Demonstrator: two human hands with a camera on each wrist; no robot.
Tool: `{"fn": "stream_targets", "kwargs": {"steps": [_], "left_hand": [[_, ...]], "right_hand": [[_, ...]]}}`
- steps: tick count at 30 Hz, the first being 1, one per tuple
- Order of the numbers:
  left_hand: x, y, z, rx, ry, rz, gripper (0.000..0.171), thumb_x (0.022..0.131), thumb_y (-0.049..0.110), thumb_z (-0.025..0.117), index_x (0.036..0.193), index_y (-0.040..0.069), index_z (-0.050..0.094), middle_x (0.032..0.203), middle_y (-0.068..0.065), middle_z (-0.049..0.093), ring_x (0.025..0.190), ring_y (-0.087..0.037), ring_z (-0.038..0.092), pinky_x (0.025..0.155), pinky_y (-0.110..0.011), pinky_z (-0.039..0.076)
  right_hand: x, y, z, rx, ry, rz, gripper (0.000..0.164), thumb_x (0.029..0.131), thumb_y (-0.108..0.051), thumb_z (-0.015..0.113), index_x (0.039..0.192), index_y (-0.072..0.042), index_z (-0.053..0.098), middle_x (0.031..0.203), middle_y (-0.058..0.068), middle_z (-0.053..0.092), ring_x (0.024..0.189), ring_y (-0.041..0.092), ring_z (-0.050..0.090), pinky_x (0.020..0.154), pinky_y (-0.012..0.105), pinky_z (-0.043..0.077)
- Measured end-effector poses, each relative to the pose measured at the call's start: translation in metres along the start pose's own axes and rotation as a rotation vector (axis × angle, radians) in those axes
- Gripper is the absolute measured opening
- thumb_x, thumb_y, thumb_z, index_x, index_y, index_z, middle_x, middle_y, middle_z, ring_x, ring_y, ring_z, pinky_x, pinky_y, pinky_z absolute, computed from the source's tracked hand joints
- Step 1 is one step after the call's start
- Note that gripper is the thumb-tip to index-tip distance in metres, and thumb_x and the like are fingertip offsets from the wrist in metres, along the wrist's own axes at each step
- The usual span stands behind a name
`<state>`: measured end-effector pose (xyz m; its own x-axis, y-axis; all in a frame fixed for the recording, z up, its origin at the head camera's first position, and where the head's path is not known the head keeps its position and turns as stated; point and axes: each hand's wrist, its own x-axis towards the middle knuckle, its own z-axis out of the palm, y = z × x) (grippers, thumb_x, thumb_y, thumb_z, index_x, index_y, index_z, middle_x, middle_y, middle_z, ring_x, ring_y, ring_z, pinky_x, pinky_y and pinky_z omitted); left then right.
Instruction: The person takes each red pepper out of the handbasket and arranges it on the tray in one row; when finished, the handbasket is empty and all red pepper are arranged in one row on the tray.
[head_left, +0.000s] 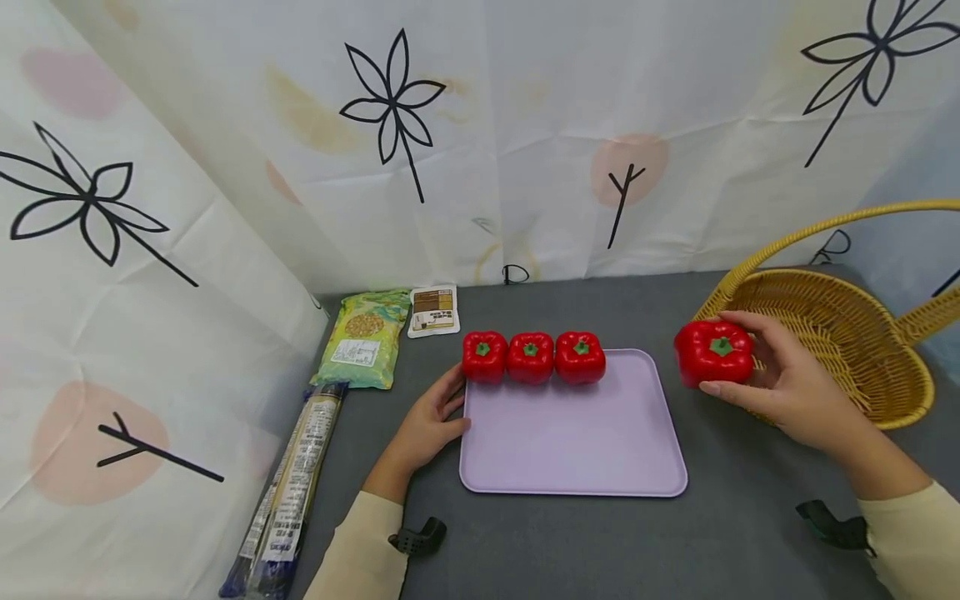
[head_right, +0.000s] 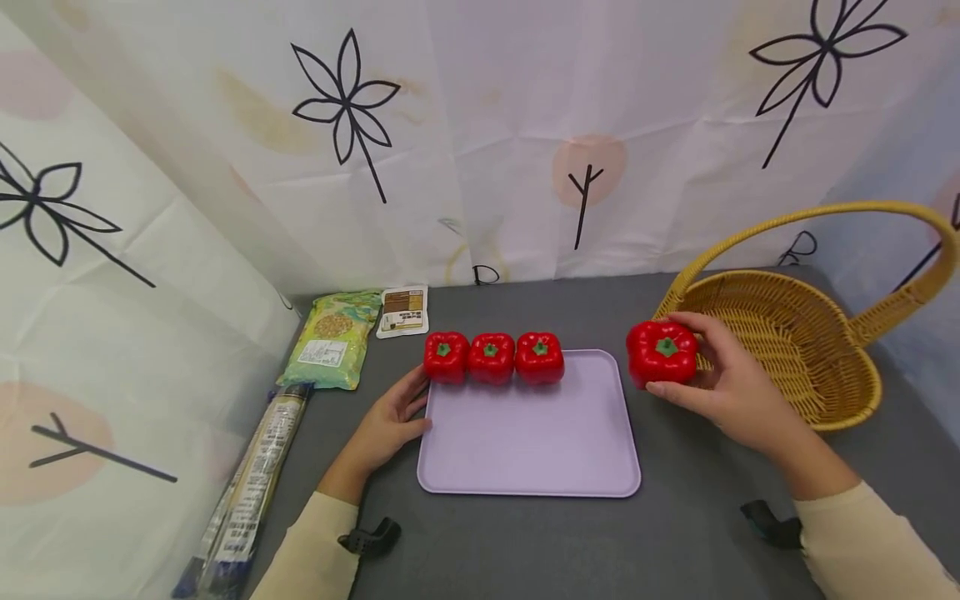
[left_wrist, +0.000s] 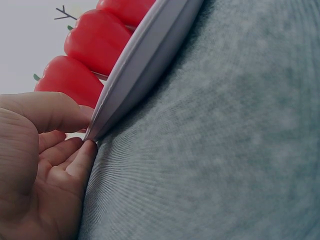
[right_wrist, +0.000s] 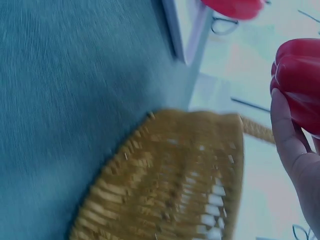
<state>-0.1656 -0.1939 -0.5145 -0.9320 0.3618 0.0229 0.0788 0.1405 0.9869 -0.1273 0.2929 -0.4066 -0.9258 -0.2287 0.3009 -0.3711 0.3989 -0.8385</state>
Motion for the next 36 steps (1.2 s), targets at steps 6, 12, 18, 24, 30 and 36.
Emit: {"fn": "stream_targets", "kwargs": {"steps": [6, 12, 18, 24, 30, 36], "left_hand": [[0.0, -0.003, -0.001, -0.01, -0.003, 0.006, 0.091, 0.091, -0.02, 0.066, 0.171, 0.001, 0.027, 0.175, -0.014, 0.03, 0.159, -0.029, 0.031, 0.12, -0.04, 0.04], [0.001, -0.001, 0.0, -0.019, -0.003, 0.007, 0.091, 0.092, -0.02, 0.066, 0.171, 0.001, 0.027, 0.175, -0.015, 0.03, 0.159, -0.03, 0.031, 0.12, -0.042, 0.04], [0.001, -0.004, -0.001, -0.012, -0.003, 0.005, 0.091, 0.092, -0.021, 0.065, 0.171, 0.001, 0.027, 0.175, -0.014, 0.03, 0.159, -0.03, 0.031, 0.12, -0.04, 0.04], [0.0, -0.004, -0.001, -0.012, -0.006, 0.007, 0.091, 0.092, -0.02, 0.066, 0.171, 0.001, 0.027, 0.175, -0.014, 0.03, 0.159, -0.03, 0.031, 0.12, -0.04, 0.04], [0.0, -0.004, -0.001, -0.013, -0.008, 0.007, 0.091, 0.092, -0.02, 0.066, 0.171, 0.001, 0.027, 0.175, -0.015, 0.03, 0.159, -0.031, 0.031, 0.12, -0.041, 0.04], [0.001, -0.003, -0.001, -0.017, -0.011, 0.009, 0.091, 0.092, -0.021, 0.065, 0.171, 0.001, 0.027, 0.175, -0.014, 0.03, 0.159, -0.03, 0.032, 0.12, -0.039, 0.04]], "right_hand": [[0.007, 0.004, 0.021, -0.026, -0.069, 0.029, 0.089, 0.086, 0.007, 0.088, 0.16, -0.002, 0.038, 0.147, 0.011, 0.046, 0.122, 0.009, 0.052, 0.081, 0.018, 0.06], [0.014, 0.01, 0.036, -0.034, -0.112, 0.041, 0.087, 0.088, 0.002, 0.089, 0.159, 0.001, 0.038, 0.147, 0.021, 0.046, 0.124, 0.022, 0.052, 0.084, 0.019, 0.059], [0.021, 0.023, 0.052, -0.024, -0.147, 0.056, 0.087, 0.089, -0.001, 0.088, 0.16, 0.005, 0.038, 0.148, 0.027, 0.045, 0.128, 0.047, 0.051, 0.084, 0.019, 0.058], [0.027, 0.033, 0.062, -0.032, -0.189, 0.084, 0.084, 0.093, -0.002, 0.085, 0.161, 0.008, 0.036, 0.153, 0.03, 0.042, 0.136, 0.054, 0.048, 0.095, 0.036, 0.06], [0.034, 0.037, 0.064, -0.074, -0.21, 0.138, 0.088, 0.095, -0.006, 0.084, 0.164, 0.008, 0.031, 0.157, 0.034, 0.037, 0.14, 0.058, 0.045, 0.098, 0.059, 0.054], [0.045, 0.037, 0.065, -0.079, -0.208, 0.159, 0.088, 0.097, -0.005, 0.082, 0.166, 0.008, 0.029, 0.161, 0.035, 0.033, 0.143, 0.058, 0.043, 0.1, 0.06, 0.053]]}}
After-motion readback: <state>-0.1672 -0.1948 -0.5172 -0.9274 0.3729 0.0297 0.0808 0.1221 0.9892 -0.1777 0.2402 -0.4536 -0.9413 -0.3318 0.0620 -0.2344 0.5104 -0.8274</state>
